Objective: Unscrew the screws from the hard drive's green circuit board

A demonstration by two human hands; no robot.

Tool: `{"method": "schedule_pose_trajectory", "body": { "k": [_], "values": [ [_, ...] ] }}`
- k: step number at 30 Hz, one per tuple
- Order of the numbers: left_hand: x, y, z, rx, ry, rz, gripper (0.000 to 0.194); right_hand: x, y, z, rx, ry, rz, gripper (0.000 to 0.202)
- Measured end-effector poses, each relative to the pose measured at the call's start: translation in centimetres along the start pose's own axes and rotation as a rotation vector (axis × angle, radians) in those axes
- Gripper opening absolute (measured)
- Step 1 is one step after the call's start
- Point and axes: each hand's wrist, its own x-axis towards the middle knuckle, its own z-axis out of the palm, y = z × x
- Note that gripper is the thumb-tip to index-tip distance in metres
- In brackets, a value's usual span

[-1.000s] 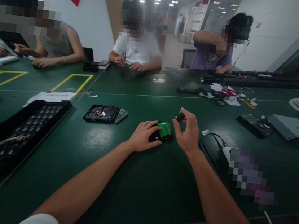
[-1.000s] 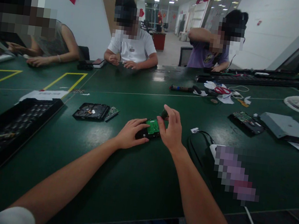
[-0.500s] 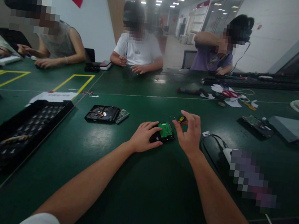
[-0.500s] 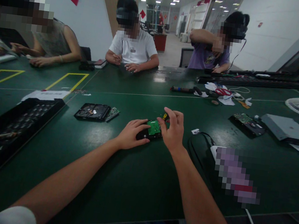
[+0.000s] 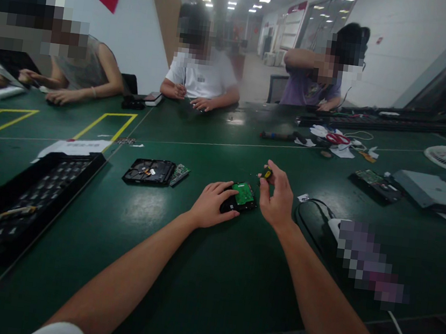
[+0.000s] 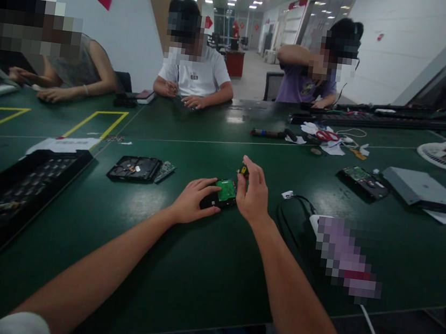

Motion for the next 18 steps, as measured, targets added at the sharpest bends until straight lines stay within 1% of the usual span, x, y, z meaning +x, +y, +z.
{"method": "schedule_pose_trajectory", "body": {
  "k": [5, 7, 11, 14, 17, 18],
  "values": [
    [-0.02, 0.03, 0.12, 0.007, 0.017, 0.008, 0.068, 0.05, 0.00, -0.07, -0.013, 0.054, -0.007, 0.042],
    [-0.03, -0.04, 0.19, 0.009, 0.015, 0.004, 0.068, 0.04, 0.04, -0.08, -0.014, 0.042, -0.009, 0.040],
    [-0.04, -0.11, 0.15, 0.011, 0.003, -0.001, 0.069, -0.02, -0.03, 0.03, 0.026, 0.005, -0.003, 0.046],
    [-0.03, -0.01, 0.04, 0.019, -0.002, -0.003, 0.069, 0.09, -0.22, -0.05, 0.008, 0.029, -0.025, 0.045],
    [-0.03, 0.11, -0.04, 0.018, -0.002, -0.004, 0.070, 0.23, -0.18, -0.17, -0.019, 0.065, -0.045, 0.039],
    [-0.03, 0.13, -0.05, 0.015, 0.000, -0.003, 0.069, 0.24, -0.12, -0.17, -0.022, 0.058, -0.050, 0.040]
  ]
}}
